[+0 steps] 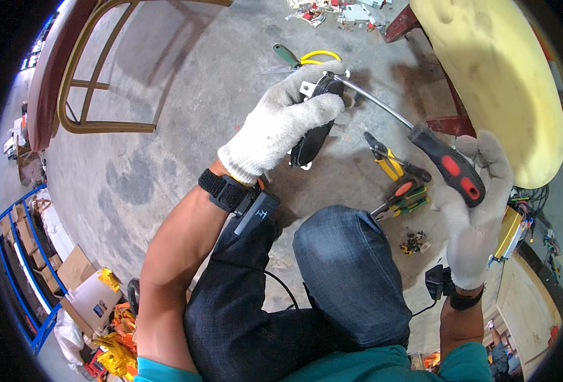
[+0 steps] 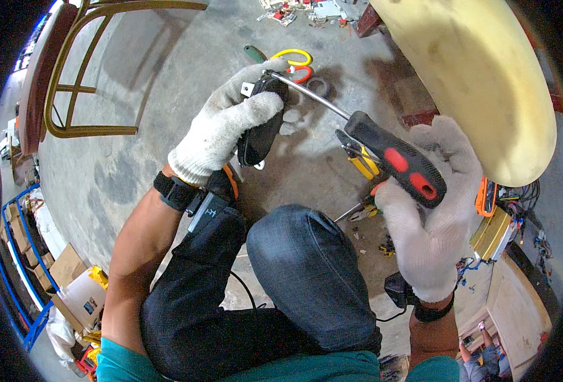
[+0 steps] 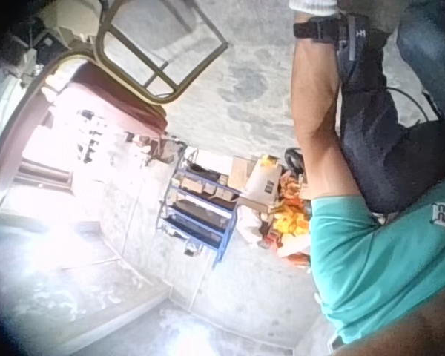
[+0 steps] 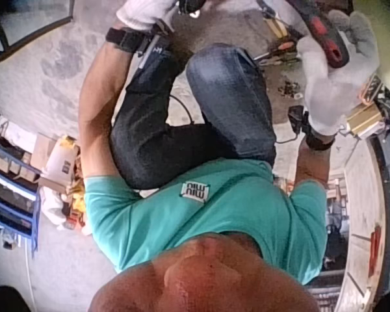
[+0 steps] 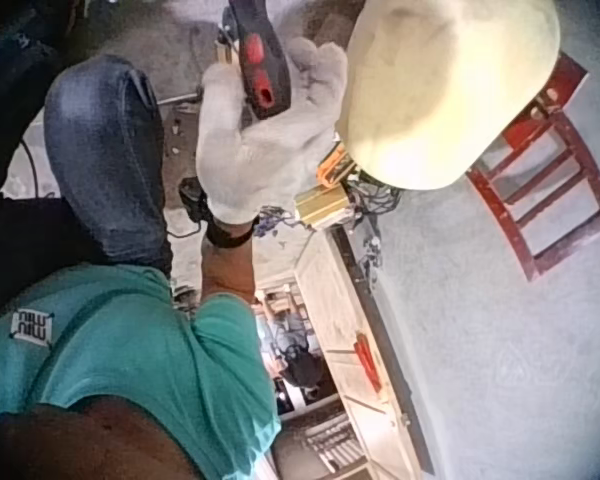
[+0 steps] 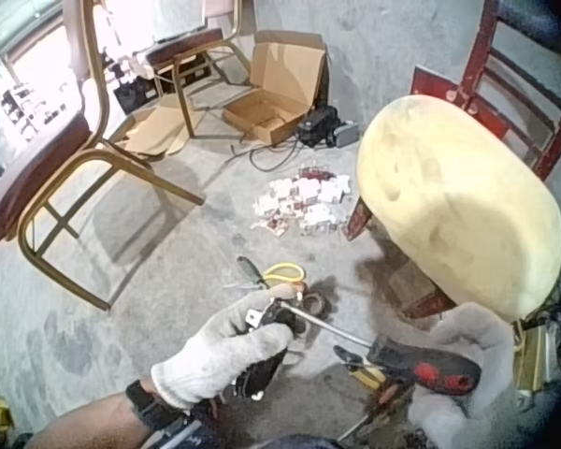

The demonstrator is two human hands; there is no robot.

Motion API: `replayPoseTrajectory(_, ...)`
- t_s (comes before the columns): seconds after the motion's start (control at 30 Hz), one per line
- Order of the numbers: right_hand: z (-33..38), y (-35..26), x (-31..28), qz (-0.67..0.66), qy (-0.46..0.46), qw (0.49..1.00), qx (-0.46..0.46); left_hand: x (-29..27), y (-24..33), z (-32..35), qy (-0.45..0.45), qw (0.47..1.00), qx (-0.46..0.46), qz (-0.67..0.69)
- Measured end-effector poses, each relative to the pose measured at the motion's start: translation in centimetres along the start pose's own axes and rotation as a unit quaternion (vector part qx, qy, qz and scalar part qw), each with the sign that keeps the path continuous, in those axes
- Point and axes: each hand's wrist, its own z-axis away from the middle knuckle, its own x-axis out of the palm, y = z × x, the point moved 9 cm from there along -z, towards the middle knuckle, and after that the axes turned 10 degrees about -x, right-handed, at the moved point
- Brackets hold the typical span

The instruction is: The recorder uses a screwdriver to disassemble a black and white mechanical component in a workshop.

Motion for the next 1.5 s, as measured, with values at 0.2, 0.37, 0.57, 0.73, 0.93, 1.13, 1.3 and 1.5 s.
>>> replayPoseTrajectory(0.2, 0.0, 0.8, -0.4, -0.008, 0.061, 0.996, 0.058, -0.5, -0.6, -0.2, 0.009, 1.0, -0.006, 0.001)
replayPoseTrajectory(0.37, -0.8, 2.8, 0.0, 0.053, 0.012, 0.998, 0.012, -1.0, -1.2, -0.5, 0.014, 1.0, -0.012, 0.011)
replayPoseTrajectory(0.57, -1.3, 2.3, 0.2, 0.093, -0.009, 0.995, 0.046, -1.5, -1.5, -0.5, 0.032, 0.999, -0.011, 0.001)
replayPoseTrajectory(0.73, -0.8, 4.7, 0.1, 0.062, 0.0, 0.988, 0.144, -1.6, -1.8, -1.0, 0.044, 0.999, -0.007, -0.003)
replayPoseTrajectory(0.93, -1.5, 2.7, 0.5, 0.084, 0.029, 0.995, -0.039, -2.1, -2.5, -1.1, 0.057, 0.998, -0.03, -0.015)
replayPoseTrajectory(1.13, -0.9, 5.8, 1.1, -0.024, 0.015, 0.99, 0.137, -2.2, -2.1, -1.1, 0.057, 0.998, -0.013, -0.022)
replayPoseTrajectory(1.3, -1.4, 3.9, 1.5, 0.042, 0.02, 0.997, 0.057, -2.5, -2.5, -1.3, 0.042, 0.998, -0.023, -0.044)
replayPoseTrajectory(1.5, -1.4, 4.6, 1.7, 0.007, -0.003, 0.996, 0.087, -2.5, -2.8, -1.5, 0.03, 0.999, -0.02, -0.029)
